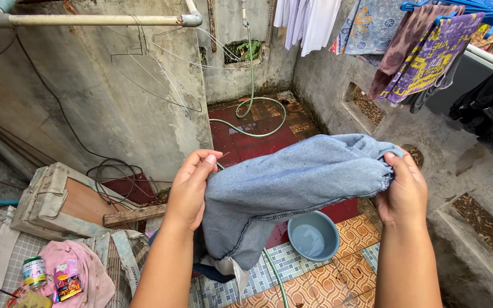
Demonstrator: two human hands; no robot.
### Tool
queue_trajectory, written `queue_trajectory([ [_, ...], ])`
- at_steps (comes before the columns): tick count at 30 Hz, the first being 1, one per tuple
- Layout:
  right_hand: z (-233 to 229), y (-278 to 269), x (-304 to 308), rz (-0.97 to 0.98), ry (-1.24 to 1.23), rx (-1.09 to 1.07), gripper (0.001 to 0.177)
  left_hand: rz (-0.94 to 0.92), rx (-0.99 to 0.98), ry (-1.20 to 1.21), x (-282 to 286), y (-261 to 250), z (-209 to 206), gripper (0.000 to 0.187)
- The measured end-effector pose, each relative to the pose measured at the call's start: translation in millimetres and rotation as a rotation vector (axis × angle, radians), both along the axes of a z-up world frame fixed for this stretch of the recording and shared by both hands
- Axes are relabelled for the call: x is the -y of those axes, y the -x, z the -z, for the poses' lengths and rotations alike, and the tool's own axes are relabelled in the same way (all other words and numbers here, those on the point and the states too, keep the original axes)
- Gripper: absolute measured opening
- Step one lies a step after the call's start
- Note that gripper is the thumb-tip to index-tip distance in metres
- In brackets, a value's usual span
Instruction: The person hangs several pieces of wet laundry on a blue circular drying rack and a metal clothesline. They handle a purple cloth, a patterned cloth, a purple and yellow cloth, a pair of jeans, a red shirt, and a gray shirt, placing each on the drying rack or line.
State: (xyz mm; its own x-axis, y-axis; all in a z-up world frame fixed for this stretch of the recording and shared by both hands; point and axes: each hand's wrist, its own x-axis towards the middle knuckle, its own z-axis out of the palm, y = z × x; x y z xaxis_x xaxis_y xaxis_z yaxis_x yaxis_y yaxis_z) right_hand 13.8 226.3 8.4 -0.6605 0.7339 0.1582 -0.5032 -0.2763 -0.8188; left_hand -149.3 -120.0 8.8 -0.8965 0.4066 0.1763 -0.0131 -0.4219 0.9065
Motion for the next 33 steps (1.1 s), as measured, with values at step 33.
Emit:
queue_trajectory([
  [33, -24, 4, 111, 0.578, -1.47, 0.132, 0.023, 0.054, 0.132, 0.133, -61, -27, 27, 0.018],
])
